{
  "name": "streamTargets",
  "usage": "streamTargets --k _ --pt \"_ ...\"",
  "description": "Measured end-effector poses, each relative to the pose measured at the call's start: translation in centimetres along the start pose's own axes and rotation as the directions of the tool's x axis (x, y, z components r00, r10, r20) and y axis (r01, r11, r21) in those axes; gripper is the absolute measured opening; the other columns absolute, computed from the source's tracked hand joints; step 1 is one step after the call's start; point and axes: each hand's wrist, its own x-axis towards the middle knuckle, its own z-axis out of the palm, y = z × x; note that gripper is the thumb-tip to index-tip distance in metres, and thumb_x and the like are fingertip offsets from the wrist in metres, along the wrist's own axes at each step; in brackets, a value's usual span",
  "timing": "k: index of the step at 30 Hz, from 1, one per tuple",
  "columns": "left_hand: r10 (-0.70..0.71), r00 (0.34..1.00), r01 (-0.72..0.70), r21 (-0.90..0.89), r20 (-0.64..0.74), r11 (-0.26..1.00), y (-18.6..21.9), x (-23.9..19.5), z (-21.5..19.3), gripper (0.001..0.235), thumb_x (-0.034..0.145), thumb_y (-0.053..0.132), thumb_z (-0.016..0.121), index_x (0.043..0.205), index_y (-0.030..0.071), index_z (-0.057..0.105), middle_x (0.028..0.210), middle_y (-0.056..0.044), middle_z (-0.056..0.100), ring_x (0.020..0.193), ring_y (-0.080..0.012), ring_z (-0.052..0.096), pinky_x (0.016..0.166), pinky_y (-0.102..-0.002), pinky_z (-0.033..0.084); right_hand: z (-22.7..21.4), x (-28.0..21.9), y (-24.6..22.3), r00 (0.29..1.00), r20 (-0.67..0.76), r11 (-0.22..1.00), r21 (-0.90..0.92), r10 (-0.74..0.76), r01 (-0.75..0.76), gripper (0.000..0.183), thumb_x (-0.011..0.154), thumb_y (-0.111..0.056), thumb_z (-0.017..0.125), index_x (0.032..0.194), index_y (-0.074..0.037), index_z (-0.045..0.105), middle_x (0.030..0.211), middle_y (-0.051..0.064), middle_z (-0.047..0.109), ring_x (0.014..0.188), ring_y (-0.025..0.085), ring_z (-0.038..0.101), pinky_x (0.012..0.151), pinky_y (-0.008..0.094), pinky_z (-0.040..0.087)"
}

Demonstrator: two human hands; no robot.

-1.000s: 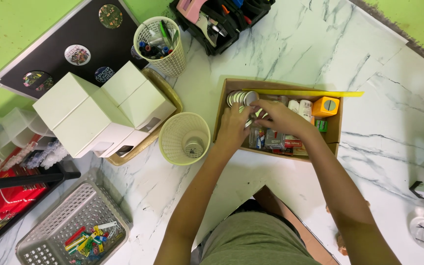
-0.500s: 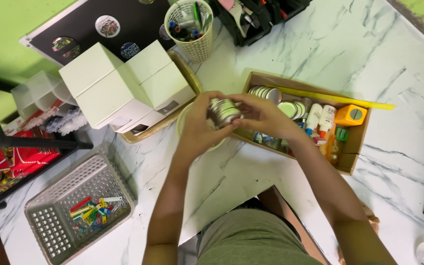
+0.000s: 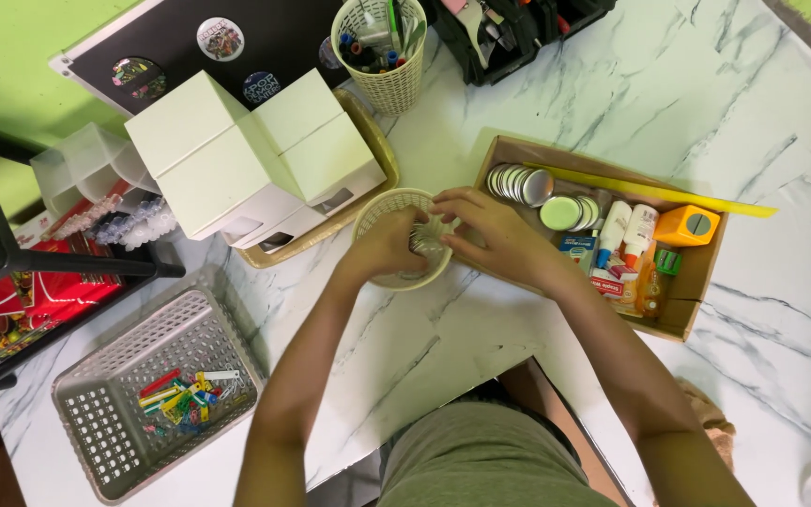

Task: The person sorts various craft supplies from a cardboard box and a plastic basket onto a black rolling cart. They place metal tins, a yellow ruler, glue bottles, and small boxes into the cart's top shelf, then move the empty box to a nearby table.

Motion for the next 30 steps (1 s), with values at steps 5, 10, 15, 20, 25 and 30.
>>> streamTargets --k 5,10,15,20,25,30 --pt "-0.079 0.989 0.077 0.022 0.122 0.997 -1.8 1.4 0.3 0.075 0.057 0.027 0.089 0.121 -0.004 0.064 0.108 -0.022 0.073 0.103 -0.0321 0.072 0.089 -0.037 0.056 0.8 0.0 1.3 1.000 0.002 0.999 -0.033 -0.010 0.010 0.034 0.095 -0.016 0.069 0.126 -0.007 0.061 0.135 0.008 0.060 0.093 0.019 0.071 0.083 0.032 0.058" --pt "-0.226 0.953 0.223 0.038 0.199 0.974 -1.8 2.1 0.6 0.078 0.060 0.033 0.089 0.125 -0.002 0.063 0.116 -0.019 0.072 0.109 -0.0299 0.070 0.091 -0.037 0.056 1.9 -0.3 2.9 0.990 -0.019 0.987 -0.083 -0.143 0.141 0.034 0.094 -0.015 0.070 0.127 -0.007 0.064 0.135 0.010 0.061 0.114 0.027 0.065 0.093 0.037 0.055" --pt "-0.313 0.891 0.353 -0.071 0.328 0.933 -3.2 3.1 1.4 0.074 0.076 0.034 0.083 0.134 -0.003 0.055 0.125 -0.018 0.066 0.114 -0.0269 0.066 0.092 -0.037 0.054 2.2 -0.3 2.6 0.979 -0.030 0.970 -0.145 -0.200 0.193 0.032 0.091 -0.014 0.072 0.123 -0.008 0.068 0.134 0.010 0.060 0.125 0.030 0.058 0.103 0.040 0.049" --pt "-0.298 0.883 0.407 -0.276 0.363 0.871 -5.1 3.5 3.3 0.060 0.086 0.031 0.070 0.134 -0.003 0.058 0.123 -0.018 0.069 0.110 -0.0254 0.067 0.089 -0.037 0.055 2.0 -0.5 2.8 0.988 -0.023 0.981 -0.121 -0.154 0.151 0.033 0.092 -0.015 0.071 0.123 -0.007 0.066 0.136 0.010 0.059 0.126 0.030 0.057 0.104 0.040 0.048" --pt "-0.436 0.827 0.545 -0.317 0.354 0.776 -5.0 3.4 2.9 0.056 0.096 0.038 0.060 0.134 -0.003 0.055 0.126 -0.017 0.065 0.113 -0.0252 0.065 0.090 -0.040 0.055 1.9 -0.6 2.7 0.980 -0.019 0.972 -0.130 -0.197 0.193 0.030 0.094 -0.015 0.071 0.122 -0.007 0.065 0.137 0.011 0.058 0.127 0.030 0.057 0.106 0.040 0.048" --pt "-0.303 0.923 0.328 -0.069 0.237 0.942 -5.7 2.9 3.5 0.052 0.102 0.041 0.051 0.124 -0.004 0.063 0.120 -0.021 0.068 0.109 -0.0308 0.066 0.092 -0.043 0.051 1.6 -0.8 2.7 0.970 -0.012 0.964 -0.113 -0.242 0.239 0.031 0.094 -0.013 0.070 0.123 -0.006 0.064 0.138 0.012 0.058 0.126 0.031 0.058 0.104 0.039 0.049"
